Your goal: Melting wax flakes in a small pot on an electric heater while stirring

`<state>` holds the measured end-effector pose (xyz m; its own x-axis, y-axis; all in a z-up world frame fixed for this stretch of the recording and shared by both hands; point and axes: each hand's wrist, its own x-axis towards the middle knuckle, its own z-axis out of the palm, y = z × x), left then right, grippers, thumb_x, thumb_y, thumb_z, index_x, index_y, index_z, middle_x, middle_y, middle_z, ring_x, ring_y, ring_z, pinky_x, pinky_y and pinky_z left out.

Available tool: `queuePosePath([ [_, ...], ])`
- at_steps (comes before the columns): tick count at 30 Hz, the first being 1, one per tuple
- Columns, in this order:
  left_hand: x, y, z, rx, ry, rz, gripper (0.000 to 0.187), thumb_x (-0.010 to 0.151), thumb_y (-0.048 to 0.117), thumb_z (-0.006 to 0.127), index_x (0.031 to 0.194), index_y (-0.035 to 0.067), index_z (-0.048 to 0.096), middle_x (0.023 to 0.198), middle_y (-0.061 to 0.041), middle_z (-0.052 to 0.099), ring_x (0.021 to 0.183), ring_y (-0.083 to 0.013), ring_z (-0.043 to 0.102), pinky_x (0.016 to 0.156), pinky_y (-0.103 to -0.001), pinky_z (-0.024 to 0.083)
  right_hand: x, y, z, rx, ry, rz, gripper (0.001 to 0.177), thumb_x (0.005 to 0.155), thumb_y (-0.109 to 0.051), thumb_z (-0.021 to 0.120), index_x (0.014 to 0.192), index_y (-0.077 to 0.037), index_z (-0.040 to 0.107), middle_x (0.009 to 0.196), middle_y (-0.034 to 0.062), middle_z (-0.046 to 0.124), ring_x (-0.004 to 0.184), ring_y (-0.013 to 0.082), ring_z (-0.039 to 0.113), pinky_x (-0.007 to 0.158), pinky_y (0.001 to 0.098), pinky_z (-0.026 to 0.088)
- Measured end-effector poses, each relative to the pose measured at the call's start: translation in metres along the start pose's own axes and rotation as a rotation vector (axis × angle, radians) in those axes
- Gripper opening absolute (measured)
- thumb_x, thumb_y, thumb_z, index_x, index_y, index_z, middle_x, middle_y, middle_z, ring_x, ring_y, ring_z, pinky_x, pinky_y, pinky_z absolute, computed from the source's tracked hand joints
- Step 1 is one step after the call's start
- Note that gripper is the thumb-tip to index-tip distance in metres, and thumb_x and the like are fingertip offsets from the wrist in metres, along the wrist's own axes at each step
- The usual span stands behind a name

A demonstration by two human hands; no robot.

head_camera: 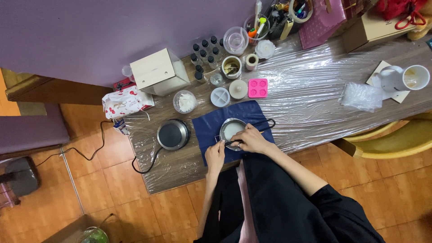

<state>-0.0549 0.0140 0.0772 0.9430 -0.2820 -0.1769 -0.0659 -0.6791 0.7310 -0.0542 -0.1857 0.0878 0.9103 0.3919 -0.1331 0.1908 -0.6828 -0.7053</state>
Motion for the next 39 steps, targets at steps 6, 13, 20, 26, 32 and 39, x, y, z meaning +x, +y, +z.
queuePosePath([
  [6,0.002,0.015,-0.013,-0.124,0.034,-0.003,0.021,0.091,0.018,0.058,0.071,0.011,0.061,0.052,-0.005,0.06,0.05,-0.0245,0.059,0.052,-0.032,0.046,0.0,0.005,0.005,0.06,-0.007,-0.006,0.018,0.085,-0.034,0.062,0.096,-0.022,0.069,0.081,0.002,0.071,0.079,0.025,0.067,0.078,0.0368,0.039],
  [13,0.003,0.009,-0.019,-0.284,0.087,-0.013,0.01,0.086,0.007,0.062,0.095,0.008,0.06,0.073,-0.012,0.068,0.064,-0.0262,0.065,0.064,-0.033,0.051,-0.004,0.006,-0.003,0.083,-0.042,0.093,0.023,0.091,-0.034,0.051,0.094,-0.021,0.069,0.072,0.0113,0.07,0.075,0.0358,0.066,0.078,0.0417,0.047],
  [20,0.003,0.004,-0.014,-0.46,0.057,0.009,0.025,0.095,0.004,0.041,0.108,0.005,0.063,0.075,-0.013,0.069,0.06,-0.0196,0.062,0.066,-0.033,0.051,-0.003,-0.011,-0.02,0.177,-0.029,0.094,0.015,0.087,-0.028,0.056,0.088,-0.016,0.065,0.067,0.0113,0.068,0.068,0.0374,0.065,0.07,0.0441,0.047],
  [26,0.001,-0.021,0.012,-0.575,0.047,-0.109,0.019,0.091,0.0,0.048,0.094,0.004,0.066,0.071,-0.01,0.064,0.057,-0.0166,0.058,0.061,-0.03,0.05,-0.004,-0.014,-0.02,0.181,-0.016,0.079,0.012,0.084,-0.029,0.061,0.087,-0.018,0.065,0.06,0.0066,0.066,0.064,0.0324,0.066,0.067,0.0408,0.049],
  [32,0.002,-0.009,0.007,-0.483,-0.027,-0.138,0.007,0.089,0.014,0.062,0.09,0.007,0.066,0.077,-0.008,0.066,0.062,-0.015,0.056,0.059,-0.028,0.047,-0.003,-0.011,-0.019,0.211,-0.009,0.062,0.011,0.082,-0.026,0.064,0.087,-0.017,0.067,0.06,0.007,0.065,0.06,0.0321,0.064,0.063,0.0396,0.049],
  [39,0.001,-0.023,0.014,-0.479,-0.046,-0.134,0.014,0.09,0.017,0.062,0.08,0.009,0.065,0.069,-0.005,0.064,0.059,-0.012,0.054,0.055,-0.025,0.044,-0.003,-0.018,-0.026,0.208,-0.004,0.051,0.011,0.08,-0.025,0.066,0.085,-0.015,0.068,0.062,0.0082,0.066,0.06,0.033,0.064,0.062,0.0401,0.049],
])
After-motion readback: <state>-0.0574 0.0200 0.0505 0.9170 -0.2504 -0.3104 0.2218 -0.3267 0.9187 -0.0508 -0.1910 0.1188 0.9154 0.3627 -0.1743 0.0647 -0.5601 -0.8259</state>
